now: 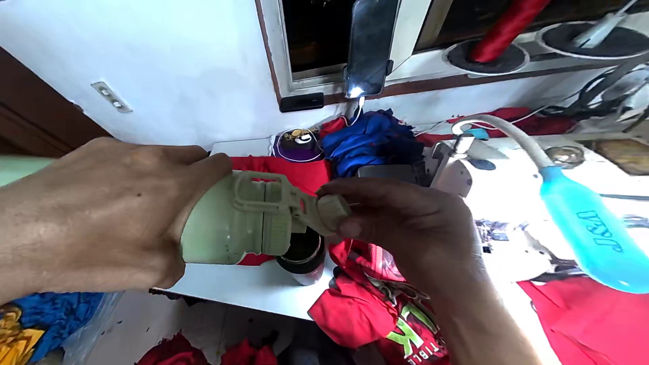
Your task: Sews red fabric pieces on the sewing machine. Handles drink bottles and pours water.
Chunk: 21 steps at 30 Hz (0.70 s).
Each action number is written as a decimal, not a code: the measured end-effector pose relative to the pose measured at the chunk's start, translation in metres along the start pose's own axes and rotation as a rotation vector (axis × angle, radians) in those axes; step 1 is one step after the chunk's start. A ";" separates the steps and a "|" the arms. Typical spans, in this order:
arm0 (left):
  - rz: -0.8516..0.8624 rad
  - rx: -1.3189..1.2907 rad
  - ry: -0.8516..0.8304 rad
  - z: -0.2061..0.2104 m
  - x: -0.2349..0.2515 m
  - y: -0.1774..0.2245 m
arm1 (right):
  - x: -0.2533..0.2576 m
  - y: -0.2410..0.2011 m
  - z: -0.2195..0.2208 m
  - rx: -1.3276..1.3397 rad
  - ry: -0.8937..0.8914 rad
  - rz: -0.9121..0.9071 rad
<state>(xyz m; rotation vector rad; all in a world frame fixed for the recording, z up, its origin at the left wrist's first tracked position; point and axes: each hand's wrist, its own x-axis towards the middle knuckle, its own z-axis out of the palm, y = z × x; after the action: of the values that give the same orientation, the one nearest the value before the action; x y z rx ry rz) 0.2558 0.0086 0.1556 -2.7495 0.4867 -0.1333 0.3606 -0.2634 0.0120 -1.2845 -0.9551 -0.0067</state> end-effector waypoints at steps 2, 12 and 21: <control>-0.048 -0.081 0.039 0.005 -0.010 -0.001 | 0.003 -0.003 0.008 -0.008 0.002 -0.017; -0.245 -0.326 0.266 0.050 -0.048 0.021 | 0.008 -0.022 0.051 -0.699 0.129 -0.173; -0.364 -0.520 0.290 0.068 -0.066 0.033 | 0.012 -0.046 0.055 -0.691 -0.064 -0.116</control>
<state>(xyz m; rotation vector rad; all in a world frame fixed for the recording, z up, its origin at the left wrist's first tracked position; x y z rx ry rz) 0.1940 0.0238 0.0781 -3.3271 0.0841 -0.5743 0.3129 -0.2290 0.0538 -1.8639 -1.1283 -0.4195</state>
